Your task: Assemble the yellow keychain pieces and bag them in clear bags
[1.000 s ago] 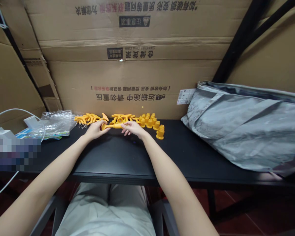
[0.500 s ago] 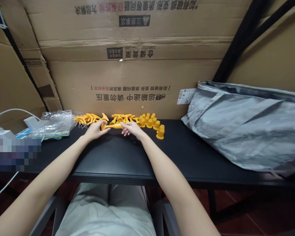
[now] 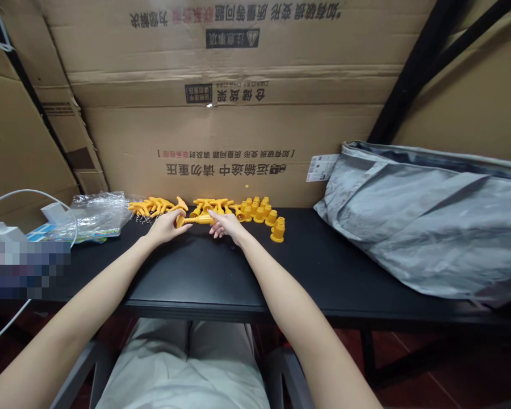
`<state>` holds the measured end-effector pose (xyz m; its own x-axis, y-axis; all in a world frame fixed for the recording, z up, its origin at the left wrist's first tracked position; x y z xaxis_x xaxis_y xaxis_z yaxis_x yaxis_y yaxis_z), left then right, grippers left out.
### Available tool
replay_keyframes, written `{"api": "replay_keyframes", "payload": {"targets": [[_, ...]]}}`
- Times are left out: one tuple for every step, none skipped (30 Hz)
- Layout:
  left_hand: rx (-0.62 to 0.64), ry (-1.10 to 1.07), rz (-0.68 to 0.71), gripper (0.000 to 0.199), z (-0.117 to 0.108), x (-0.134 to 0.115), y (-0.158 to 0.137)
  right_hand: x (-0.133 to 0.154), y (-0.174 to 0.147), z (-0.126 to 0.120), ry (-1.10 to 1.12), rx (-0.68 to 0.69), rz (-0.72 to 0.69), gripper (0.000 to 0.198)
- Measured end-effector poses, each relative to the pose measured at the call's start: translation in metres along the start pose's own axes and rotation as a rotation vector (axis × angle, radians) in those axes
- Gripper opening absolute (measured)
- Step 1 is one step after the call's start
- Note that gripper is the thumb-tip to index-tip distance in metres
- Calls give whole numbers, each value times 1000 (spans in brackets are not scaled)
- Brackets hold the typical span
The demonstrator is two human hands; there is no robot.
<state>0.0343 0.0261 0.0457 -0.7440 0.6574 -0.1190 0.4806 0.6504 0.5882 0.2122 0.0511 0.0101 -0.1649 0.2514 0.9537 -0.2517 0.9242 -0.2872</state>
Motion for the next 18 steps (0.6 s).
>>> {"api": "replay_keyframes", "payload": {"targets": [[3, -1, 1, 35, 0, 0, 0, -1, 0, 0, 28, 4, 15, 37], [9, -4, 1, 37, 1, 0, 0, -2, 0, 1, 67, 14, 36, 35], [16, -8, 1, 40, 2, 0, 0, -3, 0, 2, 116, 27, 58, 32], [22, -14, 2, 42, 3, -1, 0, -4, 0, 3, 173, 43, 83, 29], [26, -24, 5, 46, 3, -1, -1, -4, 0, 3, 234, 58, 105, 26], [32, -38, 11, 51, 4, -3, -1, -4, 0, 2, 294, 66, 121, 23], [40, -55, 17, 57, 4, -4, -1, -4, 0, 0, 348, 64, 127, 20], [52, -75, 22, 63, 5, -6, 0, -2, 0, -4, 393, 50, 127, 18], [66, -94, 22, 68, 6, -6, -1, -1, 0, -9, 429, 24, 117, 18], [84, -110, 19, 72, 8, -7, -1, 1, 1, -17, 461, -13, 98, 18], [102, -120, 15, 74, 9, -7, -1, 2, 1, -26, 491, -65, 71, 18], [117, -126, 11, 74, 10, -7, -2, 4, 2, -37, 519, -133, 33, 18], [130, -128, 8, 74, 12, -6, -2, 5, 3, -50, 544, -219, -15, 18], [140, -127, 8, 72, 13, -5, -3, 5, 3, -64, 559, -323, -71, 19], [147, -125, 10, 70, 14, -4, -3, 6, 2, -77, 557, -437, -140, 20], [152, -123, 13, 67, 15, -4, -3, 7, 0, -89, 529, -545, -214, 23], [153, -119, 15, 65, 16, -3, -4, 9, -3, -98, 475, -641, -291, 25], [154, -115, 17, 63, 17, -2, -4, 11, -7, -105, 396, -734, -372, 28]]}}
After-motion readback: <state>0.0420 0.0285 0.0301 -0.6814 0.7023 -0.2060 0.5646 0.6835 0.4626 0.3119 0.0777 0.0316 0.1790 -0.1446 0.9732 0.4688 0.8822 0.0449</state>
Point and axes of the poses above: each hand's wrist, its own y-axis towards the middle knuckle, its own z-axis out of the palm, x = y × z, the point moved 8 cm from there along y, towards the middle knuckle, and after that the axes turned 12 degrees about z, right-handed, at the moved point
